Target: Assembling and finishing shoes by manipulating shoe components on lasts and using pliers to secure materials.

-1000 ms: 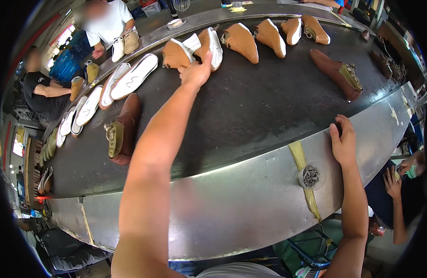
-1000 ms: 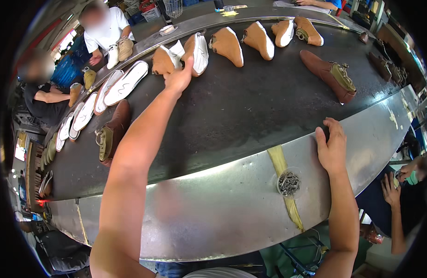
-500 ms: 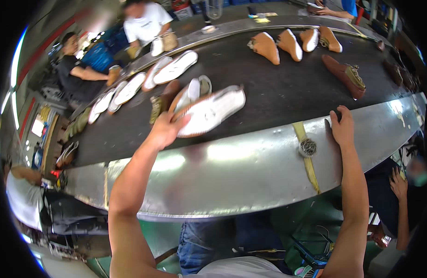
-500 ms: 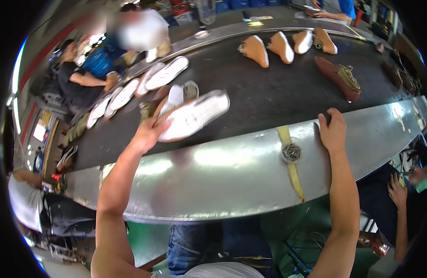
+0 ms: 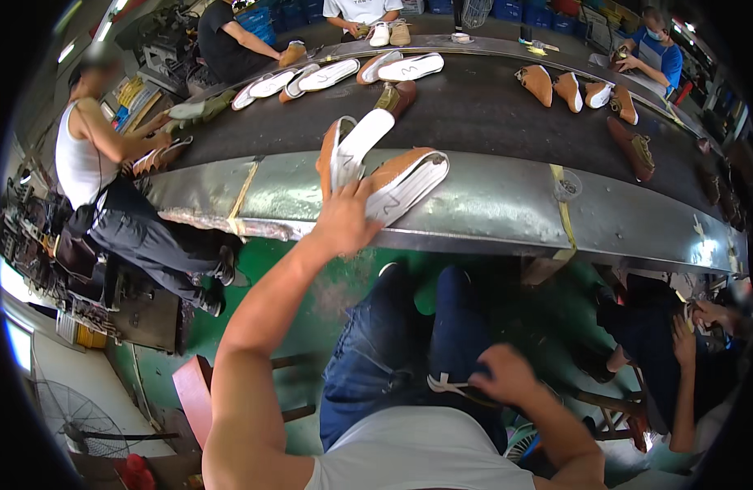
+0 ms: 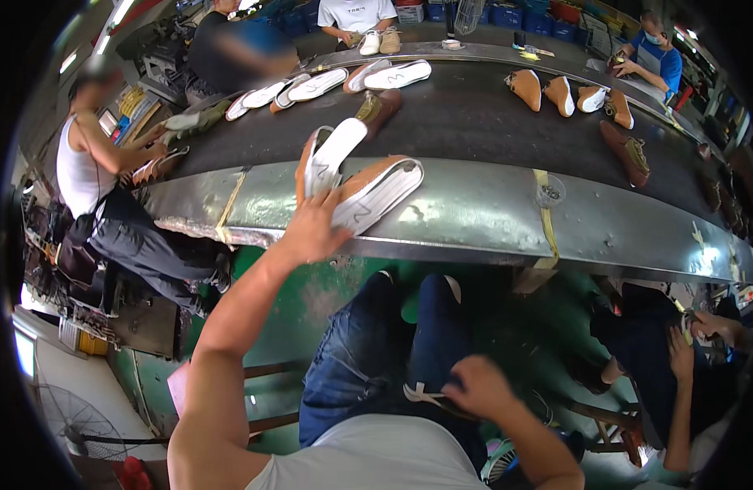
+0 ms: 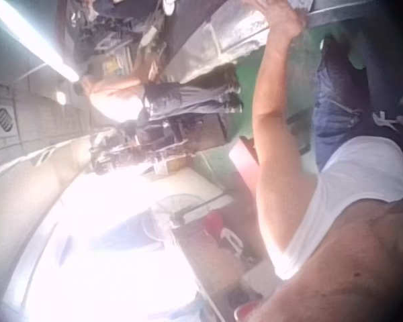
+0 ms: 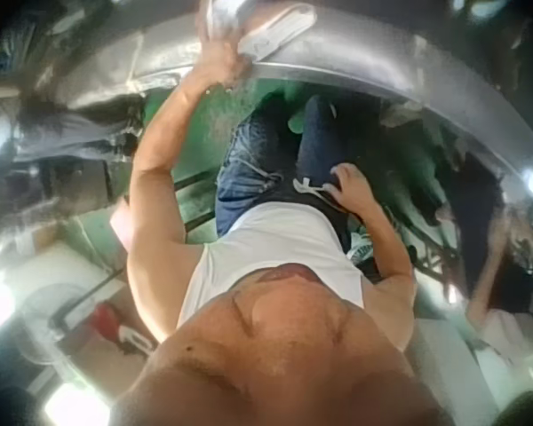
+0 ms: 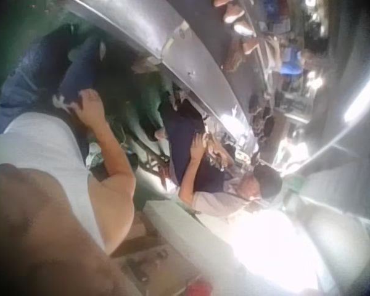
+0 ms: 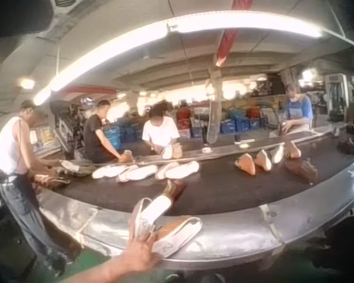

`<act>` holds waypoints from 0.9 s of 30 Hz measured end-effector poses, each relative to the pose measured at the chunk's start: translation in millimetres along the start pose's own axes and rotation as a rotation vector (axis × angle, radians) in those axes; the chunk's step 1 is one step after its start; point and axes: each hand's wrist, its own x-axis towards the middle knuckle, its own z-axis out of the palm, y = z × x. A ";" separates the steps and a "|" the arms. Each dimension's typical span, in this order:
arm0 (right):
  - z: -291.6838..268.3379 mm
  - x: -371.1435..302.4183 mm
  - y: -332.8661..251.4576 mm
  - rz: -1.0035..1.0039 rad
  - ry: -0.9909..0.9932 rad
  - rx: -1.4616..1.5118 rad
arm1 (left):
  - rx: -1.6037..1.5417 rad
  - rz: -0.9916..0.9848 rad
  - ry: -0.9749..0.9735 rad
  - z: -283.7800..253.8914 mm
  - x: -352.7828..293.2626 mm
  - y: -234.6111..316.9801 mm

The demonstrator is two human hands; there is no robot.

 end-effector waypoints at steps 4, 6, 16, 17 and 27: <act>42.2 -42.3 -30.2 0.077 -0.285 -0.149 | -0.017 -0.153 -0.232 -12.8 58.6 1.6; 34.9 -38.1 -42.5 0.274 -0.433 -0.178 | -0.106 -0.117 -0.300 -1.2 68.8 -12.0; -8.9 -18.5 8.8 0.794 0.108 1.309 | -1.211 0.026 0.041 99.7 -158.8 59.7; -12.6 -0.3 10.1 0.879 0.174 1.334 | -1.169 -0.015 0.007 105.0 -183.8 79.8; -12.1 85.2 11.0 0.587 -0.188 0.993 | -0.802 0.148 0.006 160.9 -230.7 75.7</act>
